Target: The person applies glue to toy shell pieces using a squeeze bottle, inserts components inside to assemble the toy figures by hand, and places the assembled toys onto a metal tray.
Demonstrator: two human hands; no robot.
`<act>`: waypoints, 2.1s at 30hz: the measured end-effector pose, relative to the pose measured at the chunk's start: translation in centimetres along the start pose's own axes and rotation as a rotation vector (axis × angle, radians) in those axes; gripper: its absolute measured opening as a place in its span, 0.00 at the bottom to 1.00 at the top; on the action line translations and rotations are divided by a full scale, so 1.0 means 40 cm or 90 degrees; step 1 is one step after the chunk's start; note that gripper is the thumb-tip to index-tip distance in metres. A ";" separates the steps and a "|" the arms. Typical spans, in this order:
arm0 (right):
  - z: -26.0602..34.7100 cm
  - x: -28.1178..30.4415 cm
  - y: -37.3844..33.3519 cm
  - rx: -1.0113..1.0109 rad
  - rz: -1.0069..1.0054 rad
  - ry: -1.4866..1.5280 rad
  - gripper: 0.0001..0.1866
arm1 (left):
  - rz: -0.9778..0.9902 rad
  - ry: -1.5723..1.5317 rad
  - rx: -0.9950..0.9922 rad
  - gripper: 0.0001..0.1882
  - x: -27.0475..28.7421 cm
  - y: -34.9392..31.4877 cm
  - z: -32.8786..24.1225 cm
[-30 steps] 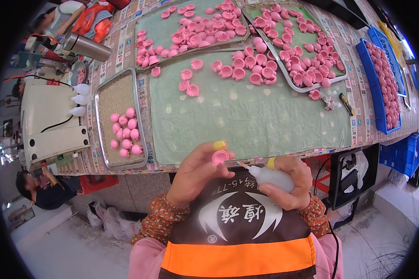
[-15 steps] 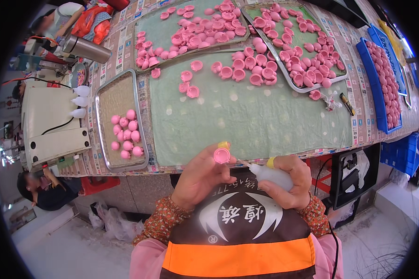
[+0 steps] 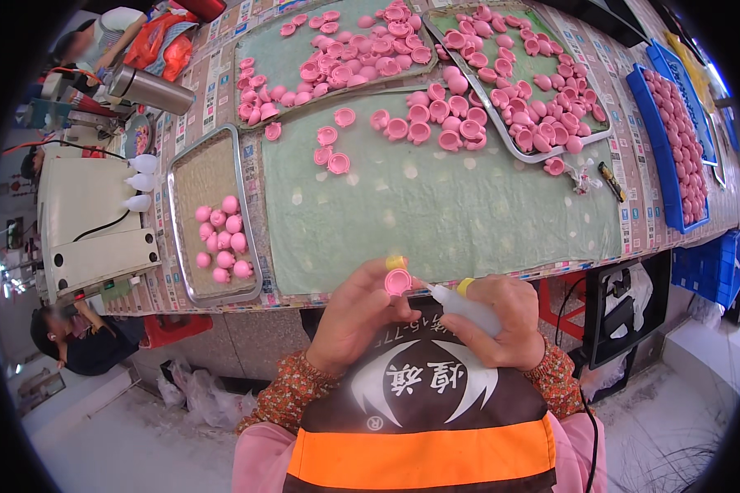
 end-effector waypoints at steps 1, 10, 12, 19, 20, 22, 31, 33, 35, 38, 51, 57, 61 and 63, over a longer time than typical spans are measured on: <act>0.000 0.000 0.000 0.000 0.000 0.000 0.19 | -0.006 0.004 -0.003 0.25 0.002 0.000 0.000; 0.006 -0.015 -0.013 0.012 0.008 -0.035 0.18 | -0.049 -0.033 -0.059 0.25 0.004 0.002 -0.006; 0.006 -0.017 -0.014 0.008 0.014 -0.015 0.18 | -0.040 -0.025 -0.045 0.24 0.003 0.000 -0.006; 0.003 -0.005 -0.019 -0.003 0.026 0.055 0.20 | -0.034 -0.083 -0.029 0.26 0.004 -0.004 0.008; 0.003 -0.005 -0.020 -0.008 0.032 0.057 0.20 | -0.034 -0.083 -0.030 0.26 0.000 -0.004 0.006; 0.000 -0.007 -0.021 -0.013 0.040 0.060 0.20 | -0.031 -0.075 -0.013 0.27 -0.005 -0.003 0.006; -0.010 -0.012 -0.023 -0.015 0.036 0.060 0.19 | 0.007 0.000 0.026 0.29 -0.003 0.006 0.006; -0.005 -0.014 -0.020 -0.010 0.040 0.054 0.19 | 0.006 0.007 0.029 0.29 -0.003 0.004 0.007; -0.005 -0.017 -0.019 -0.013 0.044 0.054 0.19 | 0.006 0.014 0.033 0.28 -0.001 0.002 0.009; -0.005 -0.021 -0.019 -0.016 0.049 0.052 0.19 | 0.008 0.027 0.045 0.28 -0.003 0.001 0.014; -0.008 -0.015 -0.015 -0.042 0.068 0.068 0.19 | -0.010 0.050 0.053 0.26 0.009 0.001 0.010; -0.014 -0.010 -0.019 -0.049 0.079 0.075 0.18 | -0.022 0.104 0.047 0.25 0.009 0.002 0.001; -0.016 -0.014 -0.018 -0.053 0.092 0.061 0.18 | -0.038 0.136 0.051 0.23 0.006 0.003 -0.004; -0.017 -0.017 -0.019 -0.047 0.092 0.058 0.18 | -0.041 0.137 0.050 0.23 0.007 0.003 -0.003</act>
Point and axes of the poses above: each hand's wrist, its own y-axis towards the middle knuckle, its own x-axis out of the back of the hand, z = x × y, the point moved 7 cm from there along y, towards the middle knuckle, and after that the axes turned 6 degrees about z, right-handed, at the moved point
